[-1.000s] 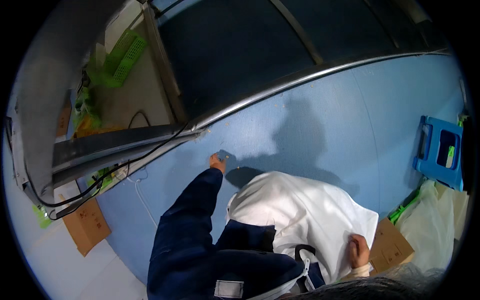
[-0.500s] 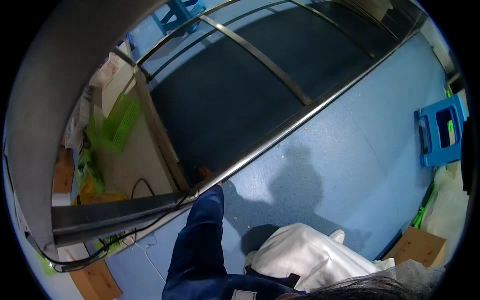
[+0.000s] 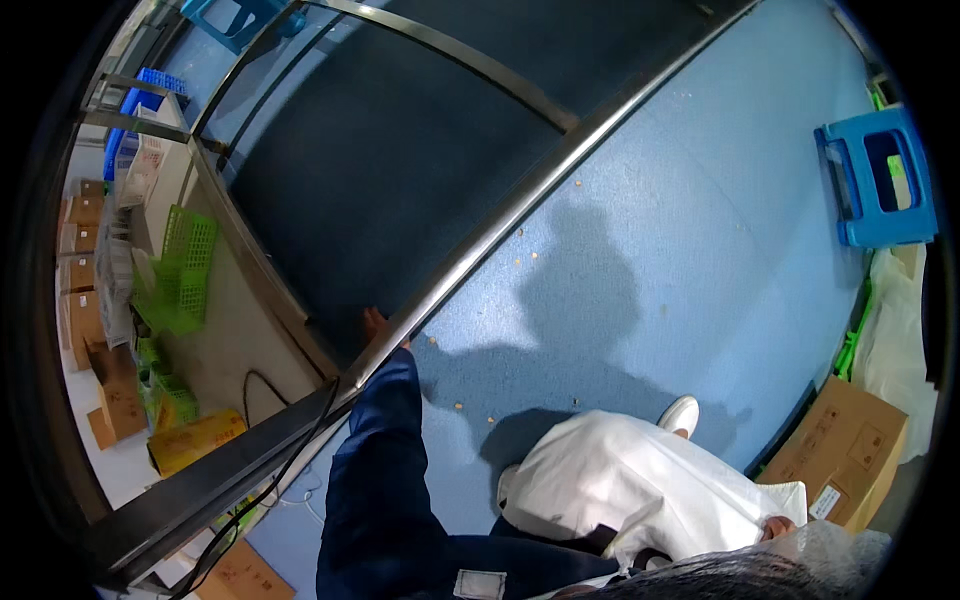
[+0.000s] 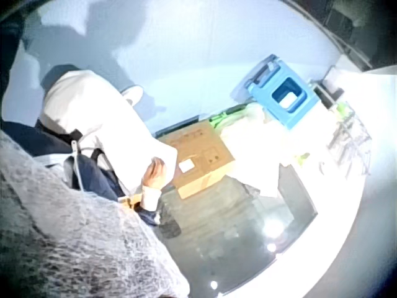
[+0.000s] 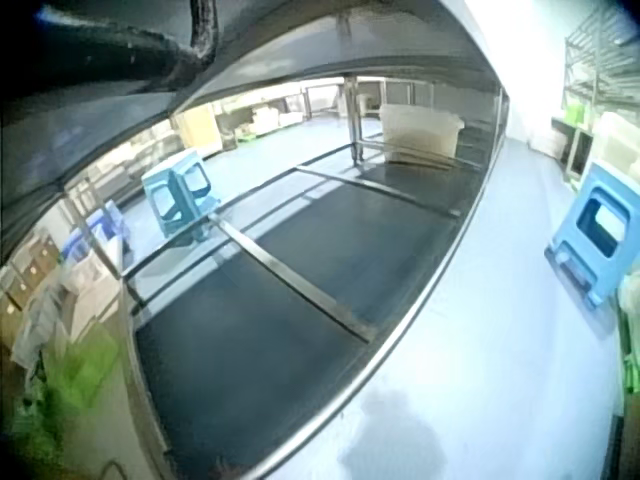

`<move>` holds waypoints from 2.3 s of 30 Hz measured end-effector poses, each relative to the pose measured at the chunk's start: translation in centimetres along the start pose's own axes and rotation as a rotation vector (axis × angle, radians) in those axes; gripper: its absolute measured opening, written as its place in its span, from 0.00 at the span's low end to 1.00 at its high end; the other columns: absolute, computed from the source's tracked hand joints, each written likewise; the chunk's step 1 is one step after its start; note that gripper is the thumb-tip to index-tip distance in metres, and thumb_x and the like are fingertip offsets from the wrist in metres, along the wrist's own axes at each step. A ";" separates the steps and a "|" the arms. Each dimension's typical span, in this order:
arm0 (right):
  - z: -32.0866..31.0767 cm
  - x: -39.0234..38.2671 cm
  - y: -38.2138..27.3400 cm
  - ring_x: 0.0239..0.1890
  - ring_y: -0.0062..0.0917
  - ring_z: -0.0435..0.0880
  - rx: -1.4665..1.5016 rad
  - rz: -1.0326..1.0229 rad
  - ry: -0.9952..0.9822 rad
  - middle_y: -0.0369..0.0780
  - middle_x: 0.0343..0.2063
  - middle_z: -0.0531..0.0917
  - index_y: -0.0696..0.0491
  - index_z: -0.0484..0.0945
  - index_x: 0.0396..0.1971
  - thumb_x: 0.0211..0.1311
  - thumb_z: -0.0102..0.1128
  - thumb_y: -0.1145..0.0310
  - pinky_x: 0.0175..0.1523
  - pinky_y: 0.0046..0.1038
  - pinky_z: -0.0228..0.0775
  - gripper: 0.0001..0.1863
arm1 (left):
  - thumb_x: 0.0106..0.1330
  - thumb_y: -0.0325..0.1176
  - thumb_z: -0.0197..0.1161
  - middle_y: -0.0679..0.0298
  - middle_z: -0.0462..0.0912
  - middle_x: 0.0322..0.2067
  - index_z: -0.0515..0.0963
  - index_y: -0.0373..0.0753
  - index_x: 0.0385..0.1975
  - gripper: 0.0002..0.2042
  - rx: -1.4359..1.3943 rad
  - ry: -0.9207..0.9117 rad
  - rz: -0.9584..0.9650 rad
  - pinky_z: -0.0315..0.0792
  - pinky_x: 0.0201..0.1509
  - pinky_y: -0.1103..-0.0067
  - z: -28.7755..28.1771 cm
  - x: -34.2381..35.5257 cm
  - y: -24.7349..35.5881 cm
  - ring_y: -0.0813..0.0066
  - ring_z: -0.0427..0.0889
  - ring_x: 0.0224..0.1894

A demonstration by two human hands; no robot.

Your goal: The person places vacuum-sealed packages of food onto a metal table and arranges them. They then pick up a stack of cardboard boxes and walk towards a door, exiting the room while carrying the boxes.

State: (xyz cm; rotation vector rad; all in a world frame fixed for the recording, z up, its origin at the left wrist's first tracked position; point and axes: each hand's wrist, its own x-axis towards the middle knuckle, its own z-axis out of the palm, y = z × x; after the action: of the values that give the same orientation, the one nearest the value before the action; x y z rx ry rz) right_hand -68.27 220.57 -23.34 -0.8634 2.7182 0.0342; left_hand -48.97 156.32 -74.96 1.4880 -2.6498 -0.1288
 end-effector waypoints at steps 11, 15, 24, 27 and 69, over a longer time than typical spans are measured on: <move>1.9 -2.6 1.0 0.30 0.38 0.74 0.140 0.141 -0.009 0.48 0.31 0.74 0.59 0.70 0.31 0.50 0.48 0.78 0.36 0.33 0.68 0.07 | 0.50 0.22 0.54 0.54 0.69 0.39 0.70 0.39 0.39 0.14 -0.469 -0.096 0.363 0.57 0.52 0.65 -6.5 -10.4 20.0 0.54 0.65 0.46; 2.4 -3.6 1.1 0.30 0.41 0.75 0.109 0.202 -0.022 0.50 0.30 0.75 0.58 0.71 0.29 0.48 0.50 0.77 0.35 0.36 0.68 0.06 | 0.54 0.22 0.50 0.47 0.58 0.56 0.60 0.32 0.53 0.23 -0.516 -0.203 0.552 0.50 0.62 0.66 -6.5 -2.7 29.8 0.50 0.55 0.58; 4.0 -4.9 1.7 0.29 0.40 0.74 0.097 0.233 0.014 0.48 0.30 0.76 0.57 0.71 0.28 0.47 0.53 0.76 0.34 0.37 0.66 0.06 | 0.57 0.29 0.49 0.47 0.56 0.57 0.59 0.30 0.54 0.23 -0.394 -0.293 0.806 0.48 0.63 0.66 -5.0 -2.0 29.9 0.53 0.54 0.61; 3.6 -5.0 1.2 0.30 0.41 0.74 0.088 0.265 -0.030 0.48 0.31 0.76 0.56 0.71 0.29 0.47 0.53 0.75 0.34 0.38 0.66 0.06 | 0.55 0.25 0.49 0.46 0.56 0.57 0.59 0.31 0.53 0.23 -0.394 -0.502 0.858 0.51 0.62 0.66 -5.9 -1.8 30.8 0.53 0.55 0.60; 5.0 -5.7 1.2 0.31 0.40 0.73 0.084 0.155 -0.106 0.50 0.35 0.75 0.59 0.70 0.36 0.52 0.47 0.75 0.37 0.38 0.65 0.11 | 0.56 0.31 0.52 0.49 0.75 0.39 0.74 0.35 0.35 0.10 -0.515 -0.785 -0.209 0.66 0.45 0.67 -9.6 -25.2 6.2 0.52 0.72 0.43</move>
State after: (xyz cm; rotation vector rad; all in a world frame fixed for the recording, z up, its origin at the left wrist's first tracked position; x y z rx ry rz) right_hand -63.18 225.30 -26.58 -0.6090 2.6602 -0.0029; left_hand -39.94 180.89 -65.80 1.7363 -2.5781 -1.5609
